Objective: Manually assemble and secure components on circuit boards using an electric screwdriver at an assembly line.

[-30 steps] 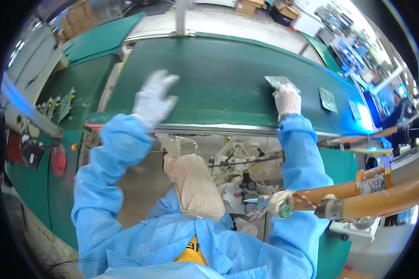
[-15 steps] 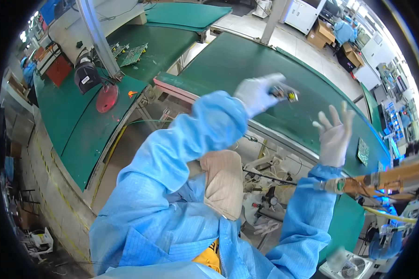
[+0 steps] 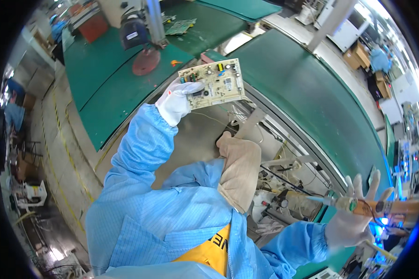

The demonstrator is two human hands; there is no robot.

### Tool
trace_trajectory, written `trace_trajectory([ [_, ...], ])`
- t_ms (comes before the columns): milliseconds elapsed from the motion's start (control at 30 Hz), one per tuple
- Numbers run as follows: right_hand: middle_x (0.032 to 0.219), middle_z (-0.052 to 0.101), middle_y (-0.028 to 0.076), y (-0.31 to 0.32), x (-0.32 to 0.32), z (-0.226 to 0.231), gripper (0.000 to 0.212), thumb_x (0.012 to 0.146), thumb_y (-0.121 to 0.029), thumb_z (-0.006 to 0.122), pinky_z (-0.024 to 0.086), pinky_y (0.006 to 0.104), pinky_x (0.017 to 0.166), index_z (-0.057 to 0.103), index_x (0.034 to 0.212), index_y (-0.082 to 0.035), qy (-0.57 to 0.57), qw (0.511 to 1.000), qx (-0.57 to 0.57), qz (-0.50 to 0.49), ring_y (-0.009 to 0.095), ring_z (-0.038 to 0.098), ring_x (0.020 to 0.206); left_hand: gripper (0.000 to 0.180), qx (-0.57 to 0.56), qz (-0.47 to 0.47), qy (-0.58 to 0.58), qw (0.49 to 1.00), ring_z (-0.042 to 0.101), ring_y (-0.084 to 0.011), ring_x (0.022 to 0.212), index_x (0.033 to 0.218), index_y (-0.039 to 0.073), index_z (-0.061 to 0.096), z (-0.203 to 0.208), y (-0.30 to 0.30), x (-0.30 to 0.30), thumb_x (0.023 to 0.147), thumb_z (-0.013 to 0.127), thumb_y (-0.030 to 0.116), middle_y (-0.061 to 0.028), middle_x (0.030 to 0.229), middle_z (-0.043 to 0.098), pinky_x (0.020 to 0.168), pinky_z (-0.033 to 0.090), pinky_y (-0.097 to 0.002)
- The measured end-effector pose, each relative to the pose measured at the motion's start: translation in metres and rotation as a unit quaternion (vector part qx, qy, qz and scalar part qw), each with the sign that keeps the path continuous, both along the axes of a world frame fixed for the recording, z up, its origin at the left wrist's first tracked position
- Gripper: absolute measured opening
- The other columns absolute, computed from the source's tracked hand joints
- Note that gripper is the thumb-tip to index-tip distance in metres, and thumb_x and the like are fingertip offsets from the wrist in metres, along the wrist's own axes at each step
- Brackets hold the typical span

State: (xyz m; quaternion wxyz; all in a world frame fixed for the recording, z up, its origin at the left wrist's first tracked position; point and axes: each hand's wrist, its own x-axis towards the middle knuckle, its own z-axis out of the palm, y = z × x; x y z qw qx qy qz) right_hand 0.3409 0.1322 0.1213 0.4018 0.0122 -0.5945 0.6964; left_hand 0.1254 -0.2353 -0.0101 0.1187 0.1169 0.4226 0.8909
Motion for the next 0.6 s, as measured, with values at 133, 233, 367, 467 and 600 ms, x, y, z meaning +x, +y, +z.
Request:
trace_trajectory([
  [133,0.095,0.063,0.017,-0.015,-0.005,-0.012,0.072,0.093,-0.054,0.036,0.052,0.0314,0.075,0.033,0.142,-0.001,-0.095,0.993,0.027,-0.065,0.023,0.063,0.084,0.045,0.01,0.118,-0.007,0.993,0.065,-0.0205,0.098,0.125,-0.002,0.049,0.006,-0.049,0.021,0.084,0.066,0.007,-0.0115,0.11,0.064,0.087,0.054,-0.0335],
  [233,0.062,0.051,0.001,-0.033,-0.011,-0.012,0.065,0.095,-0.048,0.037,0.03,0.0192,0.046,0.042,0.135,0.003,-0.097,0.989,-0.048,-0.101,0.009,0.045,0.055,0.044,0.022,0.19,-0.008,0.982,0.066,-0.022,0.096,0.123,0.0,0.051,0.01,-0.082,0.03,0.083,0.068,0.006,-0.013,0.11,0.065,0.086,0.055,-0.0341],
  [367,0.062,0.05,0.0,-0.018,-0.016,-0.021,0.051,0.096,-0.043,0.042,0.025,0.0173,0.039,0.056,0.12,0.0,-0.082,0.992,-0.038,-0.093,0.006,0.043,0.051,0.036,-0.043,0.264,-0.047,0.962,0.067,-0.0213,0.092,0.116,-0.001,0.055,0.01,-0.12,0.041,0.083,0.068,0.008,-0.0126,0.105,0.066,0.082,0.056,-0.0327],
  [467,0.074,0.057,0.004,-0.009,-0.018,-0.026,0.046,0.096,-0.039,0.045,0.031,0.0167,0.04,0.057,0.115,0.0,-0.076,0.995,-0.03,-0.062,0.006,0.046,0.055,0.036,-0.027,0.274,-0.06,0.959,0.067,-0.0215,0.092,0.114,-0.002,0.055,0.008,-0.134,0.041,0.083,0.068,0.009,-0.0133,0.105,0.066,0.081,0.056,-0.0323],
  [600,0.11,0.059,0.016,0.028,-0.015,-0.05,0.053,0.091,-0.032,0.058,0.053,0.0251,0.063,0.045,0.127,0.003,-0.024,0.988,0.095,-0.121,0.018,0.06,0.079,0.039,-0.022,0.282,-0.052,0.958,0.066,-0.0226,0.096,0.116,-0.006,0.055,0.002,-0.145,0.036,0.084,0.069,0.011,-0.0134,0.108,0.065,0.087,0.054,-0.0339],
])
